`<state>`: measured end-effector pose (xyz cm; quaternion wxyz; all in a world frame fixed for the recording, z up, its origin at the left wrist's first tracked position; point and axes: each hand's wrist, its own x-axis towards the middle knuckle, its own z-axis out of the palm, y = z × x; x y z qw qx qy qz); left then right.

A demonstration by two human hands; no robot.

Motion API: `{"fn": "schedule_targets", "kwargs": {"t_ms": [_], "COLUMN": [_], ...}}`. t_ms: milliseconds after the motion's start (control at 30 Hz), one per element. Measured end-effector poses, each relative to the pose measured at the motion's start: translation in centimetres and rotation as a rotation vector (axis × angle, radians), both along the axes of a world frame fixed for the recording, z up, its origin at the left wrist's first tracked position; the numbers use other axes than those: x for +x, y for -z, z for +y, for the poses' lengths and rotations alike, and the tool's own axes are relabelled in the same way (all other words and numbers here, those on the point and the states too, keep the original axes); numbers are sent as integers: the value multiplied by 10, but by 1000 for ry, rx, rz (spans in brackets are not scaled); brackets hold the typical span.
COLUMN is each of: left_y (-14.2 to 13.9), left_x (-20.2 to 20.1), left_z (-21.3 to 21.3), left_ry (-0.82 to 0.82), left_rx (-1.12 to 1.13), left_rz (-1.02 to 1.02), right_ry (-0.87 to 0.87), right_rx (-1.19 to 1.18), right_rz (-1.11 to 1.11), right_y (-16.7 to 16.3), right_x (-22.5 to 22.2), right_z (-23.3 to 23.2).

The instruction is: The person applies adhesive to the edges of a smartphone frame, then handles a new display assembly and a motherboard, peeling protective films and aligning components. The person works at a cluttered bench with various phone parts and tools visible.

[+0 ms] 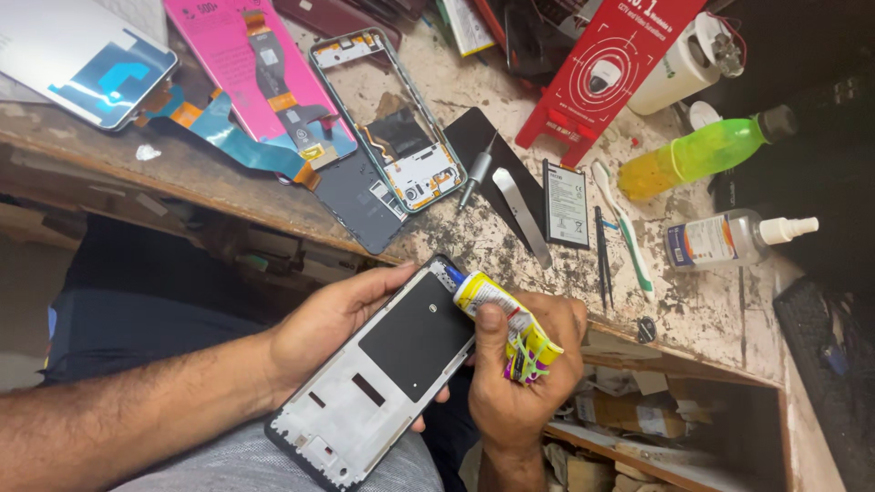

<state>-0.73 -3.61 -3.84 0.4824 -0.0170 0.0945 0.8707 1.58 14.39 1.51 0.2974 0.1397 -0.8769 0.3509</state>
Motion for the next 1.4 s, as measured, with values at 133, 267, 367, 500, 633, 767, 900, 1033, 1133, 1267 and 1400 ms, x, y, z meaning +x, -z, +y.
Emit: {"fn": "schedule_targets", "kwargs": {"t_ms": [133, 267, 367, 500, 633, 767, 900, 1033, 1133, 1267, 1400], "left_y": [1, 2, 3, 3, 2, 2, 4, 5, 5, 5, 5], "left_x": [0, 0, -1, -1, 0, 0, 1, 1, 2, 2, 2], "left_z": [0, 1, 1, -1, -1, 1, 1, 1, 2, 3, 3], "left_ry": [14, 30, 27, 21, 28, 17, 26, 54, 51, 52, 51], "left_rx": [-25, -21, -14, -47, -39, -48, -31, 0, 4, -3, -28], "left_rz": [-22, -18, -10, 7, 20, -8, -14, -2, -13, -17, -42], "right_ry": [30, 57, 60, 39, 26, 23, 18, 27, 21, 18, 5], "right_rx": [-2, 7, -8, 14, 20, 55, 65, 97, 100, 118, 114], "right_rz": [-31, -41, -59, -52, -50, -40, -30, -24, -15, -3, -11], "right_y": [2, 3, 4, 4, 3, 3, 2, 1, 0, 0, 0], "right_x": [0, -1, -1, -1, 0, 2, 3, 5, 7, 8, 9], "right_z": [-2, -3, -4, -5, -5, -6, -7, -7, -8, -8, -8]}}
